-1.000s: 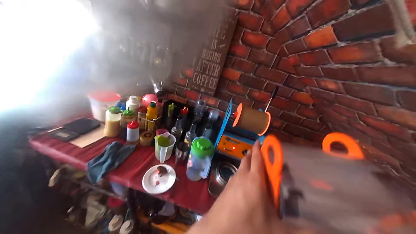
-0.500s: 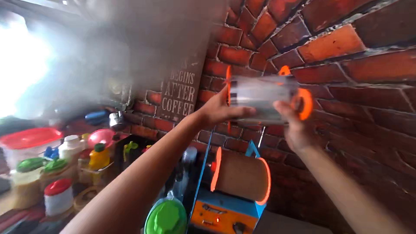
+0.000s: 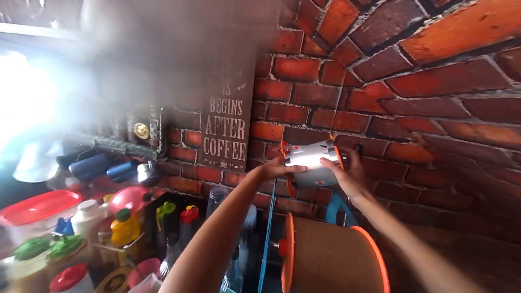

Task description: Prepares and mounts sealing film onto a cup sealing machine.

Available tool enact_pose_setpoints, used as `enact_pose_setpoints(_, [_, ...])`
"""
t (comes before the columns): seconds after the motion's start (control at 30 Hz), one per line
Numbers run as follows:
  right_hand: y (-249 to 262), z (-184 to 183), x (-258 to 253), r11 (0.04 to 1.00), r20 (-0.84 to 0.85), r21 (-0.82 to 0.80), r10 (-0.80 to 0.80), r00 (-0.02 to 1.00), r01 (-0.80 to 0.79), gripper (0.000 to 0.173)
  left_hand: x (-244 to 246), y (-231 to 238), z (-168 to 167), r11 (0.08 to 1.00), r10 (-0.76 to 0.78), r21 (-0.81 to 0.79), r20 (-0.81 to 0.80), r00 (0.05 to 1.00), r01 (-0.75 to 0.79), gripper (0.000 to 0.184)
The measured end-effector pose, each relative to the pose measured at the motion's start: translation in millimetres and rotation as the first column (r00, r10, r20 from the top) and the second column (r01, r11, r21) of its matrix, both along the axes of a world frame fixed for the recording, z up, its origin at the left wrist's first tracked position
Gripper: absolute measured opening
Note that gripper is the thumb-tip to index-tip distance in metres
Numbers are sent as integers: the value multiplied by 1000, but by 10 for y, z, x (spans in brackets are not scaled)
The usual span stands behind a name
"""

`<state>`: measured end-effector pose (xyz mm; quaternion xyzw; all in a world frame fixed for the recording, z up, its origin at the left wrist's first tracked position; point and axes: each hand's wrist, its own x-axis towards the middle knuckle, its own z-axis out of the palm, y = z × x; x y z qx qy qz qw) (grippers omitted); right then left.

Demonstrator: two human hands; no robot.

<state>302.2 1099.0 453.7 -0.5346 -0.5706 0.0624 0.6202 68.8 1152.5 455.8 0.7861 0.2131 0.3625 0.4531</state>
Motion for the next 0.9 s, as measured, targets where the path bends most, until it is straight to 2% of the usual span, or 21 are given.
enact_pose_setpoints(0.1, [98, -74, 20, 1000, -5, -30, -3, 1000, 3, 73, 75, 463, -94, 997, -77, -15, -98, 992, 76, 48])
enact_pose_setpoints(0.2, [144, -223, 28, 998, 2, -65, 7, 1000, -6, 72, 127, 727, -185, 997, -58, 35, -193, 979, 66, 55])
enact_pose_setpoints(0.3, [212, -335, 23, 997, 17, -75, 11, 1000, -10, 72, 82, 757, -239, 998, -12, 60, -271, 963, 29, 55])
enact_pose_setpoints(0.47, [247, -296, 26, 991, -43, -132, 29, 999, -34, 70, 71, 791, -253, 1000, -8, 1, -221, 975, 9, 54])
enact_pose_setpoints(0.6, [227, -321, 49, 989, -72, -133, 60, 996, -69, 67, 80, 739, -208, 996, 77, 57, -263, 962, -64, 56])
enact_pose_setpoints(0.77, [261, -369, 107, 988, -187, -114, 81, 979, -103, 72, 208, 889, -230, 981, 182, 102, -211, 960, -164, 66])
enact_pose_setpoints(0.9, [317, -401, 138, 978, -245, -177, 64, 967, -110, 76, 199, 864, -118, 975, 218, 118, -319, 923, -190, 69])
